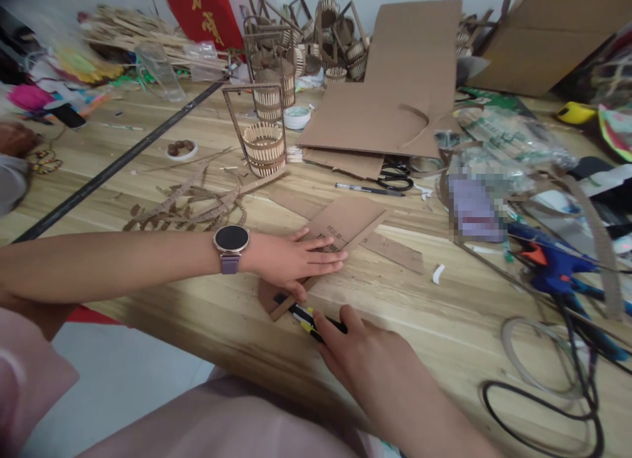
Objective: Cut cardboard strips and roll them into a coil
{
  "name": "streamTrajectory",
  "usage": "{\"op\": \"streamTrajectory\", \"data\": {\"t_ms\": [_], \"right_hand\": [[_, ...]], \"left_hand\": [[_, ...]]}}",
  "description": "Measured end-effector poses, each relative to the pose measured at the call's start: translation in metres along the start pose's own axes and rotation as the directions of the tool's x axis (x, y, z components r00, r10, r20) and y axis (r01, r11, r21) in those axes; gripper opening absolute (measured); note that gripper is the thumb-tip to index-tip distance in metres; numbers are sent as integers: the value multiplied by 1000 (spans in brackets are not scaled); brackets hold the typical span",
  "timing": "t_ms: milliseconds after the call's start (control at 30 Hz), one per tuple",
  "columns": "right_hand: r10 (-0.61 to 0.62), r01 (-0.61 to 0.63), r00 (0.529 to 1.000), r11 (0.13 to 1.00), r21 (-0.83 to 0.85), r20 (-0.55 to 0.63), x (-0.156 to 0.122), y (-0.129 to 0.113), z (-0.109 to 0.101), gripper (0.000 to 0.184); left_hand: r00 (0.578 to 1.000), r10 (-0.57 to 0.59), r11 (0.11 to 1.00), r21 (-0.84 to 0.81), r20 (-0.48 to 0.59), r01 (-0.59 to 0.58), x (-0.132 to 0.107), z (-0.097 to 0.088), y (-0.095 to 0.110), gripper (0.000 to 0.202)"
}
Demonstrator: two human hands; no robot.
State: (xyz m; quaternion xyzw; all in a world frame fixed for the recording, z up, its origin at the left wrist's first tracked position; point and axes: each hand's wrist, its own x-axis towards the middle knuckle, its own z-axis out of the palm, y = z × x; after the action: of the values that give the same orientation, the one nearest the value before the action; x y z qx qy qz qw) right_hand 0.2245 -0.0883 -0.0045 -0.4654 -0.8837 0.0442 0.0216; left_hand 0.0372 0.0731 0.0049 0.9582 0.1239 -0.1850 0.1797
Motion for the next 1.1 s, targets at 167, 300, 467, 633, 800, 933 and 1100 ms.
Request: {"op": "streamTrajectory", "data": {"t_ms": [167, 300, 467, 633, 800, 933, 1100], "right_hand": [[0, 0, 1000, 1000, 20, -15, -3, -1, 3, 27], [-11, 11, 1000, 1000, -9, 2, -3, -4, 4, 26], [-34, 34, 999, 999, -6, -4, -5, -4, 9, 29], [-88, 90, 995, 996, -28, 54, 2, -12, 12, 36], [-99, 78, 990, 980, 184, 105, -23, 9, 0, 38], [194, -181, 981, 945, 274, -22, -59, 70, -9, 37], [612, -611, 773, 789, 61, -168, -63, 138, -10, 32]], "left_hand": [[999, 33, 999, 7, -32, -32, 1, 1, -3, 78], [995, 50, 998, -29, -90, -53, 1, 4, -5, 76], [997, 46, 999, -18, -63, -47, 0, 2, -3, 76], [999, 27, 999, -16, -40, -28, 1, 0, -2, 77], [993, 63, 996, -53, -105, -68, -1, 2, -7, 77], [979, 3, 999, 32, -202, 3, -13, 6, 9, 76], [911, -304, 935, 96, -280, 342, -31, 15, 49, 26]]}}
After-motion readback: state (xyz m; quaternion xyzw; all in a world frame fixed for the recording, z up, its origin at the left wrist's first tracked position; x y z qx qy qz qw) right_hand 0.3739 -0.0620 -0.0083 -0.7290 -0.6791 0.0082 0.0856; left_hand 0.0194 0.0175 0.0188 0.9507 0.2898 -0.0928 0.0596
